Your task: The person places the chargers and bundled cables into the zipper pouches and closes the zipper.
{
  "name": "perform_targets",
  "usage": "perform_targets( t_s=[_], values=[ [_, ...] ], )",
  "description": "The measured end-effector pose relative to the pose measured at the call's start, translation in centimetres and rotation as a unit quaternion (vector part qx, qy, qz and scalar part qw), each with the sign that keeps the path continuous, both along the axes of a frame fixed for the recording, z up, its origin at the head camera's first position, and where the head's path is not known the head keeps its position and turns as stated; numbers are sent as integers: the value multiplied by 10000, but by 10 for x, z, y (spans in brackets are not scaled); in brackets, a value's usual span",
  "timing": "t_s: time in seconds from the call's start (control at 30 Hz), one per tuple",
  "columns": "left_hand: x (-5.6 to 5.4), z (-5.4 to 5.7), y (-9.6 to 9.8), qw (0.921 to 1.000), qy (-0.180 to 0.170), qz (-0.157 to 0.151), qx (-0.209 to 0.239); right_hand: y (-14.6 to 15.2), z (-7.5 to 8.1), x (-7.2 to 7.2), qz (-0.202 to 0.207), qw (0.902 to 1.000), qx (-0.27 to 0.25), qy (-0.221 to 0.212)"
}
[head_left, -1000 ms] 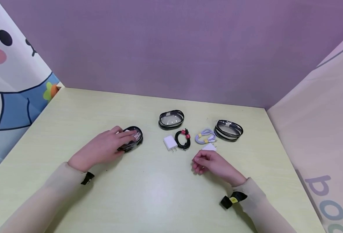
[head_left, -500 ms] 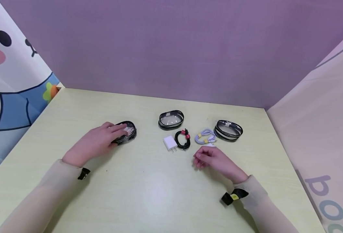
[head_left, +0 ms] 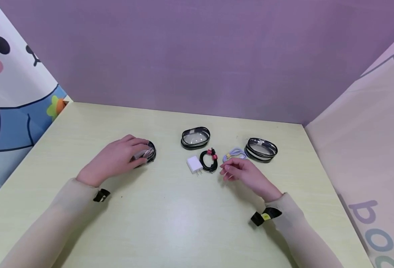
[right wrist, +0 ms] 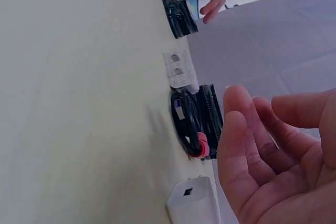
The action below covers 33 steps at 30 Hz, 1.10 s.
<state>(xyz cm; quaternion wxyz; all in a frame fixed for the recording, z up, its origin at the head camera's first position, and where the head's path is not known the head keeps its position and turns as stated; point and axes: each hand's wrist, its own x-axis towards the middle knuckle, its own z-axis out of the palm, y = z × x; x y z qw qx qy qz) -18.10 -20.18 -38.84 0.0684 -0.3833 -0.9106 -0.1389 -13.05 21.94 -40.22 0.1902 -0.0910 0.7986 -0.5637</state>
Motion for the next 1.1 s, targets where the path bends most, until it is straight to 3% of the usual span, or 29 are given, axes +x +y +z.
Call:
perform_targets(
  t_s=[0.13, 0.37, 0.63, 0.93, 1.1],
  values=[
    [-8, 2, 11, 9996, -174, 32, 200, -3, 1, -9, -163, 9998, -22, 119],
    [-23, 7, 33, 9936, -907, 95, 670, -6, 4, -26, -342, 9989, -306, -46],
    [-41, 11, 62, 9888, -1238, 113, 830, -15, 8, -50, -644, 9974, -265, -191],
    [-61, 7, 92, 9785, -1715, 170, 1129, -22, 4, -71, -781, 9967, -193, -140],
    [-73, -2, 102, 9699, -2062, 146, 1290, -23, -5, -81, -813, 9966, 67, -150]
  ],
)
